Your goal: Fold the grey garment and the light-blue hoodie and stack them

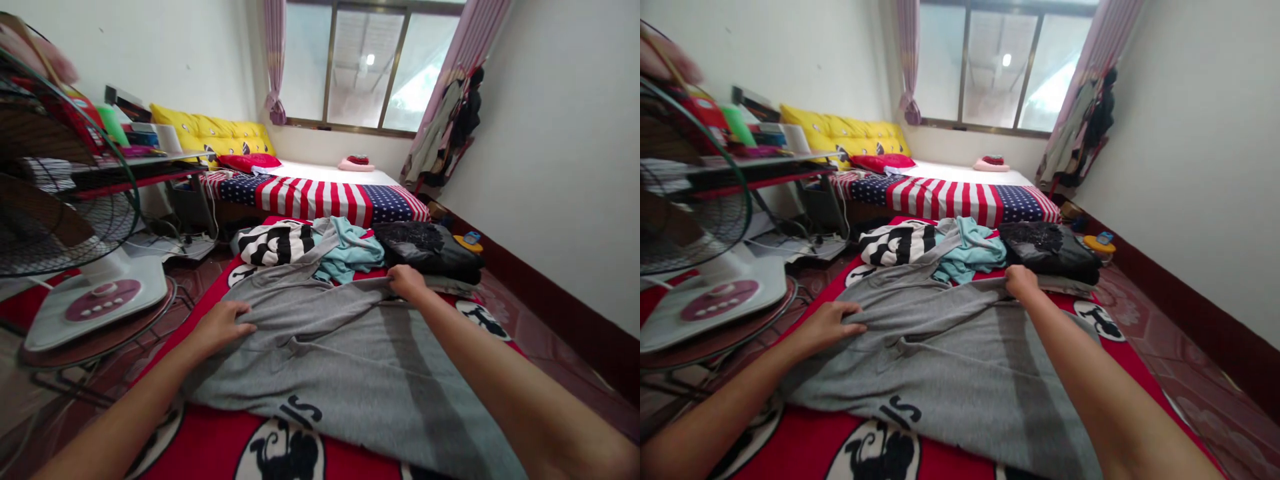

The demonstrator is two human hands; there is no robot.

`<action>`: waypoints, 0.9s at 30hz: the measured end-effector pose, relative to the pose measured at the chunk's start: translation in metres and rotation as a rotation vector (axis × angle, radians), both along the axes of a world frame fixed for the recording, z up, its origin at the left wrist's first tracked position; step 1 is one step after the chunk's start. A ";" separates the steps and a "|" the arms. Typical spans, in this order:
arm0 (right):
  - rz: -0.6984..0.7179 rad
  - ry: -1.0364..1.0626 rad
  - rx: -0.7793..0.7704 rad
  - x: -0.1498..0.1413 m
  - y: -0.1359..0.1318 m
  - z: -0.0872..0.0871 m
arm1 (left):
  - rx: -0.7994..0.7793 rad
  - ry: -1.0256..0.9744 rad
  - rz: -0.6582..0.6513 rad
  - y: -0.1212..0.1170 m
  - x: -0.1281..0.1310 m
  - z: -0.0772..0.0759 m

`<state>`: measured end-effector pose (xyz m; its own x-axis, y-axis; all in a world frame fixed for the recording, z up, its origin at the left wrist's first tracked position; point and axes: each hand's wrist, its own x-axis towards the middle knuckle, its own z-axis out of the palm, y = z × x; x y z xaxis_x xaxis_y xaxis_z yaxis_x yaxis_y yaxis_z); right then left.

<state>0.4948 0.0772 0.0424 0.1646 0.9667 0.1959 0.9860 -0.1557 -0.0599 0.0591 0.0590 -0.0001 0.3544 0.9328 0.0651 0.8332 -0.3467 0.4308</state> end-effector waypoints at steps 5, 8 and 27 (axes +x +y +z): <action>0.025 0.044 0.430 0.017 -0.005 0.075 | 0.448 -0.262 0.166 -0.021 0.009 0.035; 0.179 0.103 0.662 0.029 -0.045 0.097 | 0.508 -0.284 0.133 -0.042 0.006 0.039; 0.129 0.228 0.320 0.074 -0.309 -0.084 | 0.176 0.002 -0.271 -0.094 -0.062 -0.020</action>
